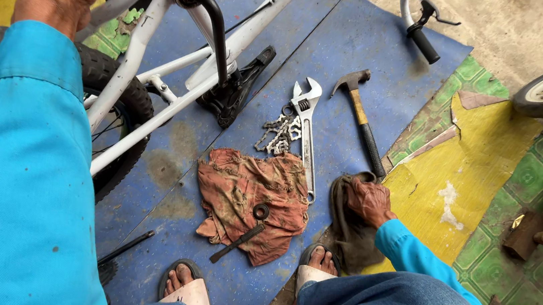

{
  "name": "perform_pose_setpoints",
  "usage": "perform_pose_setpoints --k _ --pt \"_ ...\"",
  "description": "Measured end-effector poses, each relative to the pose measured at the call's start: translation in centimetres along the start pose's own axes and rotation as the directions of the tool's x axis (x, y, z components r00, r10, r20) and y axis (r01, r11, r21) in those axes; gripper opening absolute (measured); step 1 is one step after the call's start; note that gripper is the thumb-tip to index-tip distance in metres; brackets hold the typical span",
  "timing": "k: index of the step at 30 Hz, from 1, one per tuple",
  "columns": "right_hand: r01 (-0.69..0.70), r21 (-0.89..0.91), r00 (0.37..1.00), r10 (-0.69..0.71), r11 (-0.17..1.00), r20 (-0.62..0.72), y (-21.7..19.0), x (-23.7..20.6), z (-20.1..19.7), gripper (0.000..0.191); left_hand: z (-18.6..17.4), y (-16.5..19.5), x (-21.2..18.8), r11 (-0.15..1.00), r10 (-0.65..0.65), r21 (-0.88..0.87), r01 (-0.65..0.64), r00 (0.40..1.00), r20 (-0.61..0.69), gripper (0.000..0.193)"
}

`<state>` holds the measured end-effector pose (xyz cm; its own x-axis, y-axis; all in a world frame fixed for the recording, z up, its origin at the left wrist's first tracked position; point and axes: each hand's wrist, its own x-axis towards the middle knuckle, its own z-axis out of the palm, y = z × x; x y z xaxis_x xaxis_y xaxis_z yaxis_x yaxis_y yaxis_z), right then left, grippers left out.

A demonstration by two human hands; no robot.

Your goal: The person repairs a bicycle crank assembly while seated on the floor. They hammer a crank arm fitted with a sprocket, then align the sprocket and crank arm with the bicycle frame's bottom bracket and thread it in by hand, repeatedly turning it to seat the part.

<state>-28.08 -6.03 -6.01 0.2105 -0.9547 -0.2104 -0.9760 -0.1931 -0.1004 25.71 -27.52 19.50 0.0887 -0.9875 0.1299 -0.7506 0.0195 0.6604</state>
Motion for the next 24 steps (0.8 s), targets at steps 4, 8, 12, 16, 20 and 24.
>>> perform_pose_setpoints --k 4,8,12,16,20,24 --pt "-0.045 -0.001 0.998 0.045 0.999 -0.04 -0.9 -0.9 0.9 0.013 -0.5 -1.5 -0.3 0.992 0.025 0.122 -0.024 1.0 0.001 0.032" --pt "-0.16 0.009 0.985 0.159 0.987 0.069 -1.0 -1.7 -0.9 0.034 -0.7 -2.4 -0.6 0.987 0.034 0.159 -0.033 0.999 -0.004 0.03" --pt "-0.017 0.283 0.939 0.113 0.959 -0.324 -1.9 -3.0 -2.6 0.059 -0.8 -3.0 -0.7 0.983 0.046 0.178 -0.043 0.999 -0.008 0.028" --pt "0.091 0.357 0.972 -0.006 0.93 -0.233 -3.0 -2.7 -0.4 0.047 -0.7 -2.9 -0.6 0.98 0.052 0.19 -0.05 0.999 -0.004 0.026" --pt "0.027 0.368 0.981 0.046 0.929 -0.189 -2.2 -1.5 1.7 0.015 -0.9 -2.9 -0.7 0.978 0.055 0.203 -0.052 0.998 -0.01 0.024" --pt "0.065 0.351 0.976 0.013 0.934 -0.216 -1.6 -0.5 1.2 0.01 -0.9 -2.7 -0.6 0.975 0.068 0.213 -0.065 0.998 -0.005 0.023"
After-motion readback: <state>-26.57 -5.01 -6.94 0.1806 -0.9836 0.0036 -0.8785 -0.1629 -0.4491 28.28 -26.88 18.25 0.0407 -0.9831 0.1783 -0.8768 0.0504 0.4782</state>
